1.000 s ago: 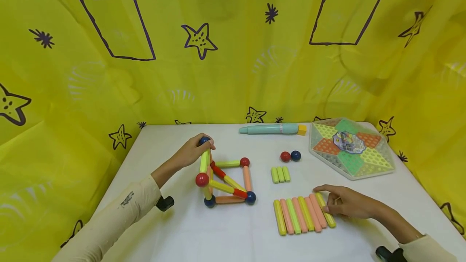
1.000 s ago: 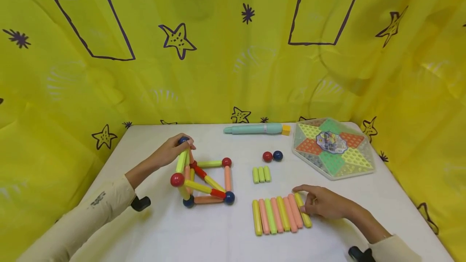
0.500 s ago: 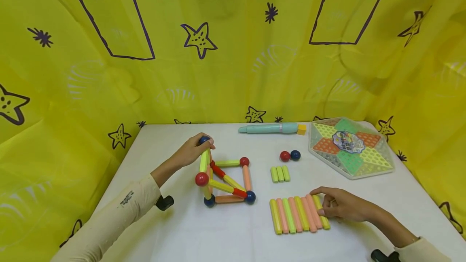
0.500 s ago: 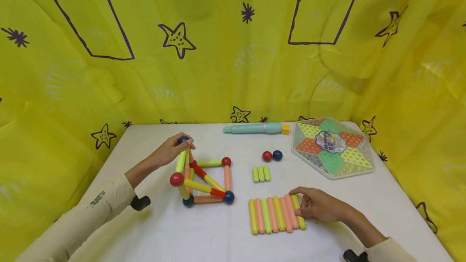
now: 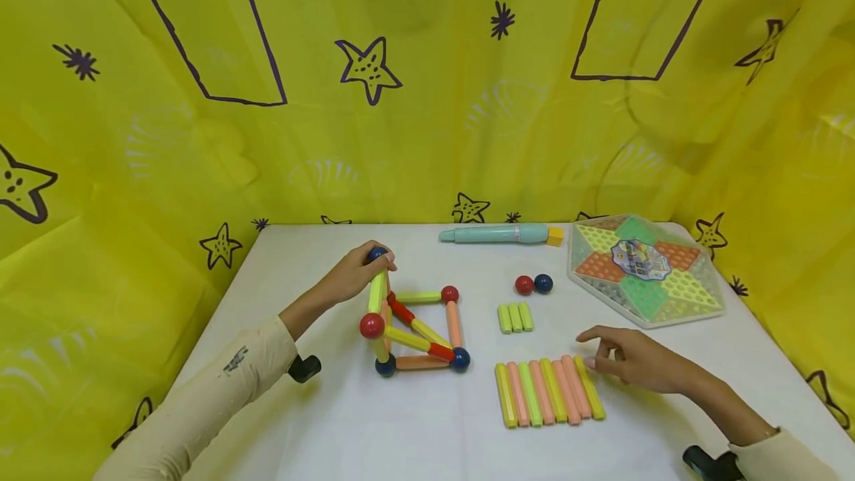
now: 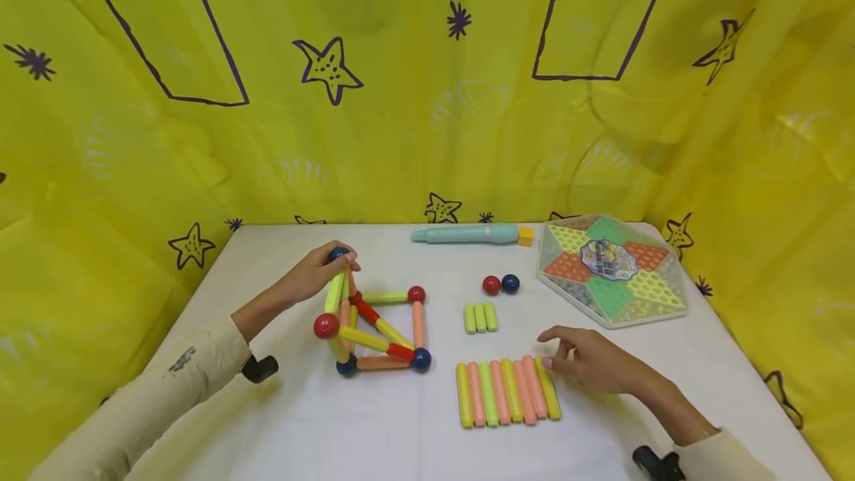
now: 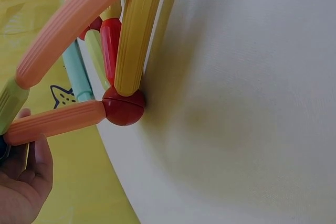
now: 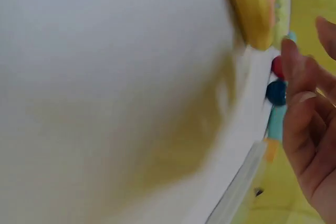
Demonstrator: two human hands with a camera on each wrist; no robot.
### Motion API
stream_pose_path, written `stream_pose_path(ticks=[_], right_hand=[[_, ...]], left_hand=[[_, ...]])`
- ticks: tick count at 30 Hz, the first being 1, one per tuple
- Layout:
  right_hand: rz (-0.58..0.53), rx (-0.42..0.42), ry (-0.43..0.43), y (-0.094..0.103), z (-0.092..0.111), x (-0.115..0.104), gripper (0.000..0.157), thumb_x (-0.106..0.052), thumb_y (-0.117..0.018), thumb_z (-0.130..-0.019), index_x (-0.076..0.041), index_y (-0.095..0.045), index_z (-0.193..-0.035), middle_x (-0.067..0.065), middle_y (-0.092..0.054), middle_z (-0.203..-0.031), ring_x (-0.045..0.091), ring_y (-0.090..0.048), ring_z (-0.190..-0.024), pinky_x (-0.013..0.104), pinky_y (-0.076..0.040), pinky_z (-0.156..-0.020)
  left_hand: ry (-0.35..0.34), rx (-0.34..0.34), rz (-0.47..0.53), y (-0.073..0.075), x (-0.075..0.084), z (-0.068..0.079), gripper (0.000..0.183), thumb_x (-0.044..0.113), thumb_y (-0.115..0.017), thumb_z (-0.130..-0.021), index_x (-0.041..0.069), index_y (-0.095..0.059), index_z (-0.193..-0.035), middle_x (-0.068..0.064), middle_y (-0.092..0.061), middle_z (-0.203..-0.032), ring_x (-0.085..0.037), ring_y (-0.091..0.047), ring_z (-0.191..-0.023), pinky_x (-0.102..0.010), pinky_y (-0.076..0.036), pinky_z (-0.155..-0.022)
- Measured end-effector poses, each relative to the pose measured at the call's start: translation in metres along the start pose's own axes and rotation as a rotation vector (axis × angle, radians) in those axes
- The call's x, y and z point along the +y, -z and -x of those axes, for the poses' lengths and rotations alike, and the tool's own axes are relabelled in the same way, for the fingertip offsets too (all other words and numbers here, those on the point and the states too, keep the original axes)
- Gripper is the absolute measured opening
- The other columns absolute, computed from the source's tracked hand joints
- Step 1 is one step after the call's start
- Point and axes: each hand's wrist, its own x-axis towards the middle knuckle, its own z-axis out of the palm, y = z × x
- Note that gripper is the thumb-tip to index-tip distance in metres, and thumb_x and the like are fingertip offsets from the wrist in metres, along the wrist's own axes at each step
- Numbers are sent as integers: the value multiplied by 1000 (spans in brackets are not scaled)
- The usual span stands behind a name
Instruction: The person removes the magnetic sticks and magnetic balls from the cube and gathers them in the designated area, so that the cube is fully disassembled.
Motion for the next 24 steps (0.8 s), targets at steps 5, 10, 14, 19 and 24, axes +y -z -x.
stream_pose_path(ticks=[5,10,14,19,24], right_hand=[[9,83,77,-10,-30,-32,30,-19,-62,-100,0,-63,-123,7,-66,-91,4,-51,-59,23,-46,-53],[-24,55,118,-31,-65,-65,26,-21,-62,-101,-2,-66,-118,7,-66,-100,9,-56,-67,24,-50,-59],[-35,18,171,-52,-93,-86,26,-22,-64,-100,-3,-67,-118,6,-66,-104,11,-58,-67,24,-52,-60],[2,0,233,-75,-122,-104,25,-22,-70,-95,-6,-68,-115,3,-68,-104,7,-54,-60,22,-49,-58],[88,-17,205,-93,-140,-113,32,-34,-77,-89,-15,-71,-115,-5,-71,-102,8,-51,-65,20,-44,-61]], left_hand=[[-3,9,2,2,1,-1,37,32,-45,-108,3,-52,-129,-25,-67,-122,-32,-63,-115,-50,-46,-105],[-3,11,1,2,0,-2,37,32,-45,-108,2,-52,-129,-24,-67,-121,-31,-63,-114,-49,-46,-105],[-2,11,7,1,0,-2,36,32,-44,-108,3,-52,-128,-25,-67,-121,-30,-63,-113,-48,-47,-103],[-5,8,29,1,0,-2,36,32,-44,-108,3,-52,-128,-26,-66,-122,-34,-62,-114,-48,-47,-103],[0,8,21,0,1,-1,37,32,-44,-108,2,-52,-128,-26,-66,-122,-34,-62,-114,-49,-47,-104]])
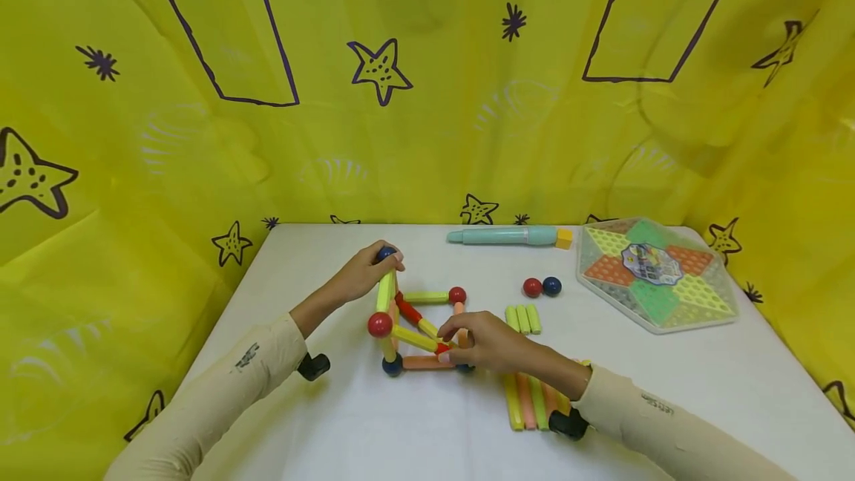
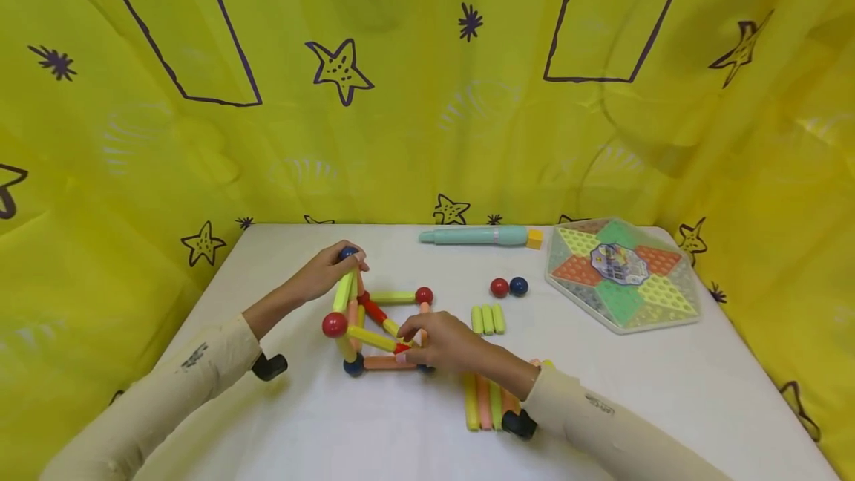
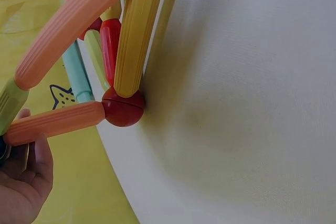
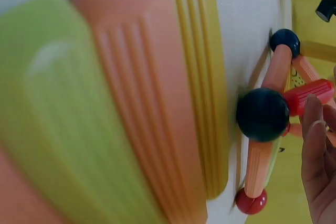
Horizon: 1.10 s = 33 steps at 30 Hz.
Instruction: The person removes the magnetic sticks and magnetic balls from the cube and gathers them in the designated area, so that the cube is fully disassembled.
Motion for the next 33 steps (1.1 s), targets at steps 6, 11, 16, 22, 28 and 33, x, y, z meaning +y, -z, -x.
stream_pose_path(ticks=[6,11,16,22,28,33], right_hand=[[55,-17,5,-8,-10,-1,24,-30,-77,-89,-17,-75,-110,-9,-69,-89,9,-53,-66,19,-42,-58],[69,-30,34,-8,-10,-1,23,-27,-74,-92,-15,-75,-111,-8,-70,-95,9,-54,-70,19,-43,-61],[69,-38,40,-10,-10,0,20,-27,-72,-94,-15,-74,-110,-8,-69,-92,6,-52,-62,19,-43,-57],[88,-44,54,-12,-10,2,18,-25,-69,-96,-15,-72,-111,-7,-69,-96,4,-49,-62,20,-42,-59],[101,-49,63,-13,-9,3,21,-25,-67,-97,-15,-72,-115,-8,-69,-99,3,-48,-65,20,-41,-61],[110,-36,70,-13,-8,3,24,-22,-64,-99,-13,-71,-120,-4,-71,-109,4,-53,-75,21,-46,-69]], left_hand=[[3,5,-4,0,-2,-2,37,34,-45,-108,4,-52,-128,-25,-66,-122,-30,-62,-113,-49,-46,-104],[-1,1,-10,0,-4,-2,38,34,-44,-108,3,-52,-128,-25,-66,-121,-31,-62,-114,-49,-46,-104],[4,0,-7,0,-3,-1,37,34,-44,-108,3,-52,-128,-24,-67,-121,-32,-62,-114,-49,-46,-104],[7,-4,-7,0,-3,-2,37,34,-44,-108,4,-52,-128,-24,-67,-121,-29,-63,-112,-48,-47,-104],[7,-9,-3,0,-3,-1,38,34,-44,-108,3,-52,-129,-25,-66,-122,-29,-63,-112,-49,-46,-104],[8,-9,-3,0,-2,-1,38,33,-44,-108,3,-52,-129,-25,-66,-122,-29,-63,-112,-49,-46,-104]])
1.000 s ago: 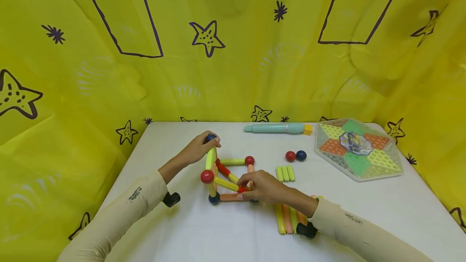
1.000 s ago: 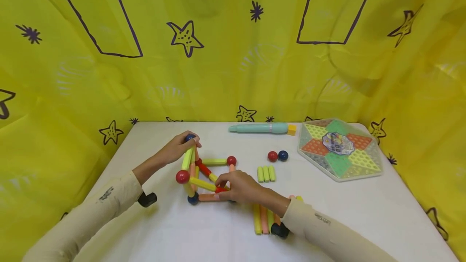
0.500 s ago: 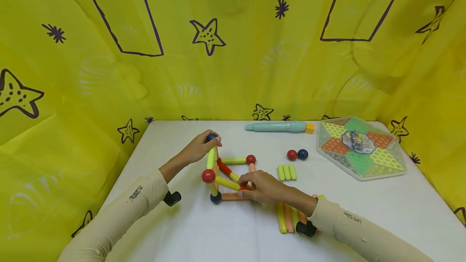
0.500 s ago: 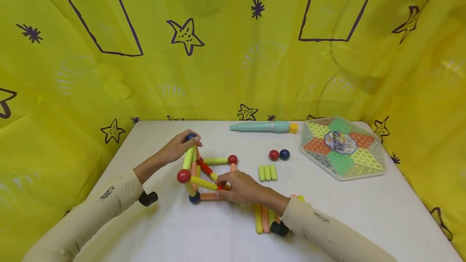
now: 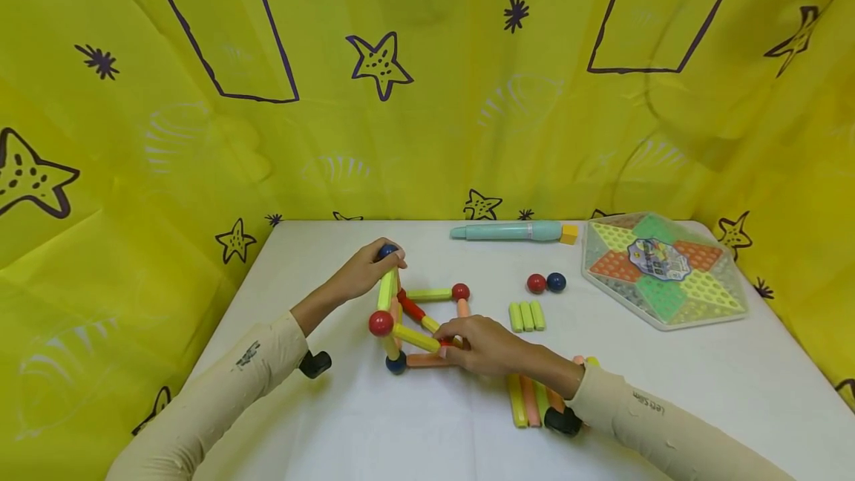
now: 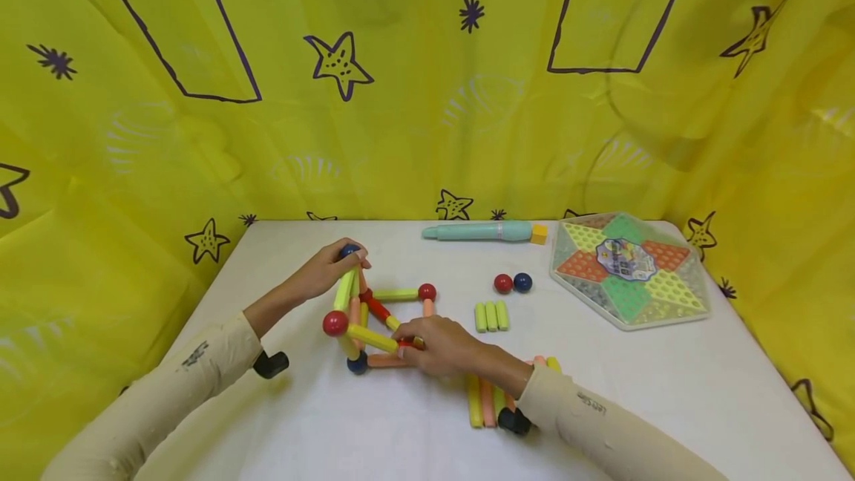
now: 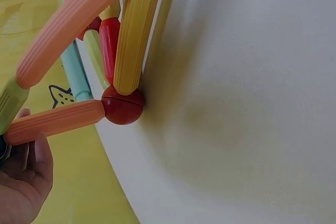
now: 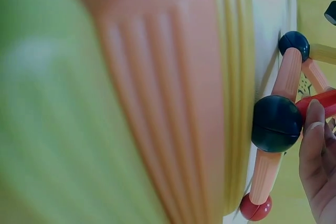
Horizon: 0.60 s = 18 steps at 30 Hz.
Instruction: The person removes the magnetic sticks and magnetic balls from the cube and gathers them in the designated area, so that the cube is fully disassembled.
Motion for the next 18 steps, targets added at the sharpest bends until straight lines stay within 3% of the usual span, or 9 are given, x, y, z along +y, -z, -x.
stream_pose_path(ticks=[4,9,12,18], right_hand=[[-7,5,-5,1,1,-1,23,-21,-62,-100,-15,-71,-120,-5,-70,-109,5,-54,-80,23,-47,-73],[-102,0,-44,3,3,1,13,-20,-60,-101,-21,-68,-111,-5,-67,-87,7,-54,-67,22,-46,-62],[-159,1,-65,5,6,3,11,-19,-58,-102,-22,-66,-109,-3,-66,-88,8,-55,-66,22,-47,-61],[-200,-24,-79,12,16,9,18,-13,-66,-97,-12,-59,-114,-1,-65,-91,11,-59,-73,23,-52,-63]], left_hand=[[10,0,-5,0,1,1,38,33,-44,-108,3,-51,-129,-25,-66,-122,-29,-63,-110,-48,-47,-103],[11,2,-4,0,2,1,37,32,-44,-108,3,-51,-129,-25,-66,-123,-29,-63,-110,-47,-48,-102],[6,1,-2,0,3,1,36,32,-44,-108,3,-52,-128,-25,-66,-123,-29,-63,-111,-46,-48,-102],[10,-1,-5,1,2,1,36,32,-45,-108,3,-52,-128,-25,-66,-123,-29,-63,-111,-46,-48,-101]])
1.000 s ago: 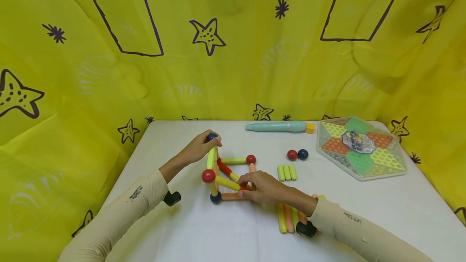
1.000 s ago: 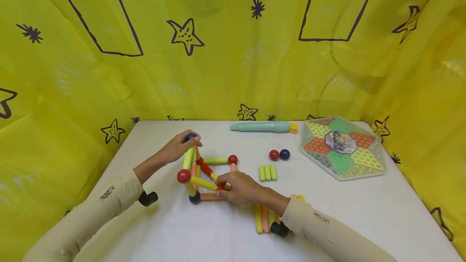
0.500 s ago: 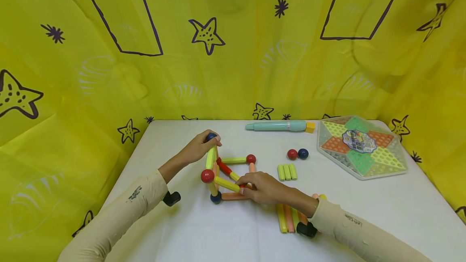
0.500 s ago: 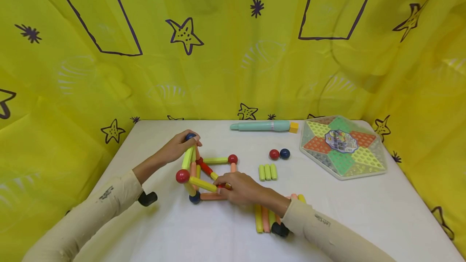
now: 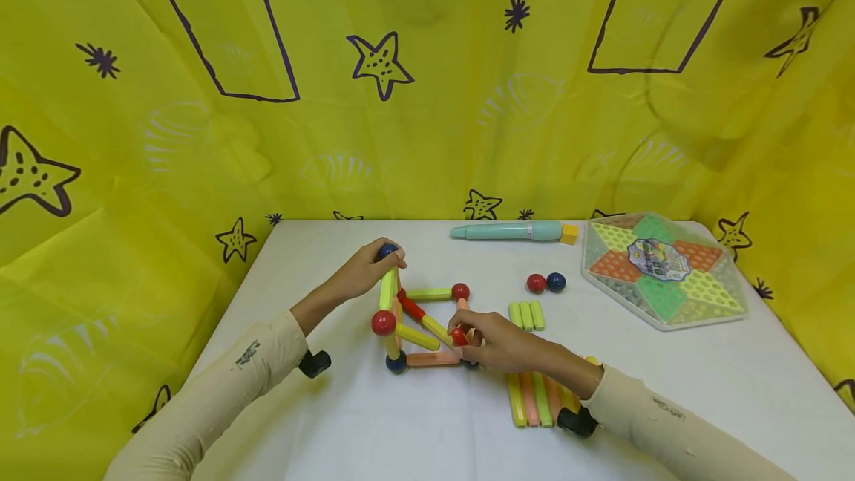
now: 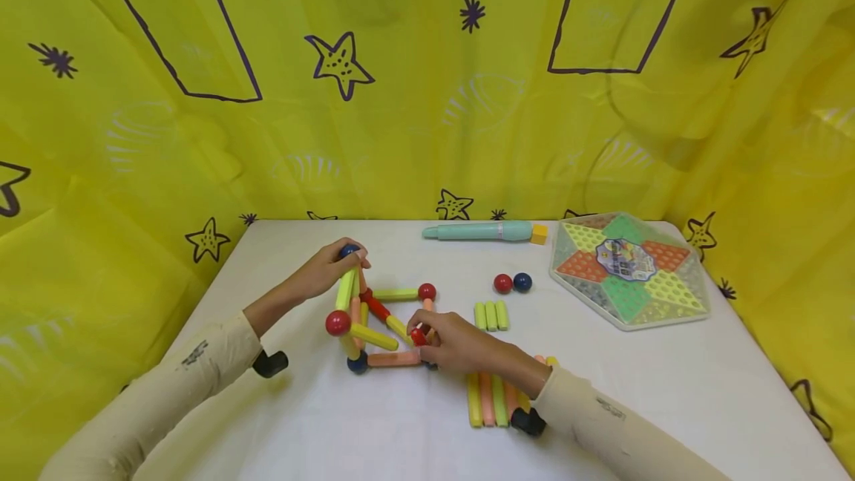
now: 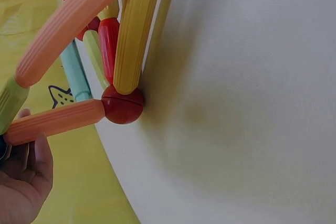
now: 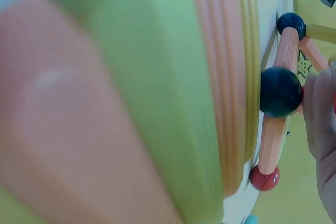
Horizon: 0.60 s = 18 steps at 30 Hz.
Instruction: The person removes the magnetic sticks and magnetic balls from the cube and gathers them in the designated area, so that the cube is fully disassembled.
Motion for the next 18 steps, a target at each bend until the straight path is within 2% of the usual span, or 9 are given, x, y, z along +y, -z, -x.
stream_pose_path(ticks=[3,8,13,16,18], right_hand=[[6,-4,4,5,5,3,20,-9,-71,-93,-8,-61,-111,-2,-67,-93,9,-61,-76,22,-54,-65],[72,0,38,7,7,4,12,-8,-71,-93,-12,-63,-101,-5,-68,-90,7,-61,-80,21,-54,-70],[165,19,54,6,6,3,15,-9,-69,-95,-16,-57,-100,-4,-67,-85,7,-56,-68,21,-51,-63],[171,35,43,6,5,3,15,-11,-68,-95,-17,-56,-102,-2,-66,-89,8,-55,-65,21,-49,-61],[146,52,45,8,5,3,15,-11,-68,-96,-17,-57,-103,-3,-65,-93,9,-56,-68,21,-50,-62]], left_hand=[[0,-2,-6,-1,0,-1,36,31,-45,-108,3,-52,-129,-25,-66,-123,-29,-62,-111,-46,-48,-102],[-4,-6,-10,-1,1,-1,35,29,-44,-108,3,-51,-129,-25,-66,-123,-29,-62,-112,-47,-47,-102],[-6,-8,-13,-2,2,-1,35,31,-44,-108,3,-51,-128,-25,-66,-123,-29,-62,-110,-45,-48,-100],[-4,-9,-18,-3,2,-1,35,32,-44,-108,3,-51,-128,-24,-66,-123,-28,-62,-109,-44,-48,-99],[-3,-9,-20,-3,2,-1,36,32,-44,-108,3,-51,-128,-24,-66,-123,-28,-62,-109,-44,-48,-99]])
